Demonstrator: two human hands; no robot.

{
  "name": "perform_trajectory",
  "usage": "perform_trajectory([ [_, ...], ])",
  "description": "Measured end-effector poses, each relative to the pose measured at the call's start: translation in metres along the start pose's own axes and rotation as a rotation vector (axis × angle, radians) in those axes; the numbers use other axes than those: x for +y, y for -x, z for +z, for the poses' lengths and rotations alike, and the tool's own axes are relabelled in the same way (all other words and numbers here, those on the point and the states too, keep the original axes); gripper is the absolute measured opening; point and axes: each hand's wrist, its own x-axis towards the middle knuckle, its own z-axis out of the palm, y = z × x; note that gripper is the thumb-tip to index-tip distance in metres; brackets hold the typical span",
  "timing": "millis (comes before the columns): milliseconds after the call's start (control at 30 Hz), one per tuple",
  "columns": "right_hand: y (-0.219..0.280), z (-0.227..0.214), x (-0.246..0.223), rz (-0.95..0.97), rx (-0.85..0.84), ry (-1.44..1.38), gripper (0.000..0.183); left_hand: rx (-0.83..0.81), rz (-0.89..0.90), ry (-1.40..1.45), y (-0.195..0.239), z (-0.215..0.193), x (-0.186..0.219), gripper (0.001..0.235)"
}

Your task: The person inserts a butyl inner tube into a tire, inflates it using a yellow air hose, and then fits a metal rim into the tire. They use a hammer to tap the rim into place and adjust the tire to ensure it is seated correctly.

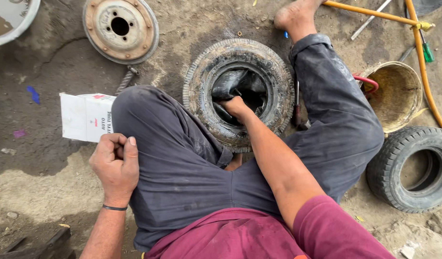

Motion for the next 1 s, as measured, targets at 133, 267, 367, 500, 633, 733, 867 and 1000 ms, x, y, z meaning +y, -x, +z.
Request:
perform_trajectory([
  [133, 0.003, 0.011, -0.003, -0.071, -0.056, 0.673, 0.068, -0.009, 0.027, -0.018, 0.001, -0.003, -0.004, 0.017],
  [267, 0.043, 0.019, -0.031, 0.017, 0.115, 0.645, 0.076, -0.018, 0.001, -0.005, 0.003, -0.003, -0.009, 0.018],
  [367, 0.082, 0.017, -0.059, -0.079, 0.336, 0.549, 0.087, -0.003, 0.035, -0.018, 0.004, -0.002, -0.008, 0.019],
  [500, 0.124, 0.014, -0.066, -0.694, 0.63, 0.608, 0.09, -0.02, 0.05, -0.02, 0.017, -0.004, -0.008, 0.022],
  [633, 0.115, 0.014, -0.069, -0.875, 0.546, 0.778, 0.051, -0.008, 0.052, -0.064, 0.013, -0.002, -0.011, 0.021],
  [733, 0.096, 0.018, -0.06, -0.834, 0.447, 0.795, 0.035, -0.007, 0.053, -0.063, 0.009, -0.003, -0.013, 0.02],
  [867, 0.072, 0.016, -0.048, -0.783, 0.362, 0.951, 0.037, -0.015, 0.026, -0.056, 0.007, -0.005, -0.014, 0.02],
  [1000, 0.049, 0.017, -0.059, -0.721, 0.249, 1.044, 0.044, -0.034, 0.004, -0.07, 0.001, -0.003, -0.015, 0.02],
])
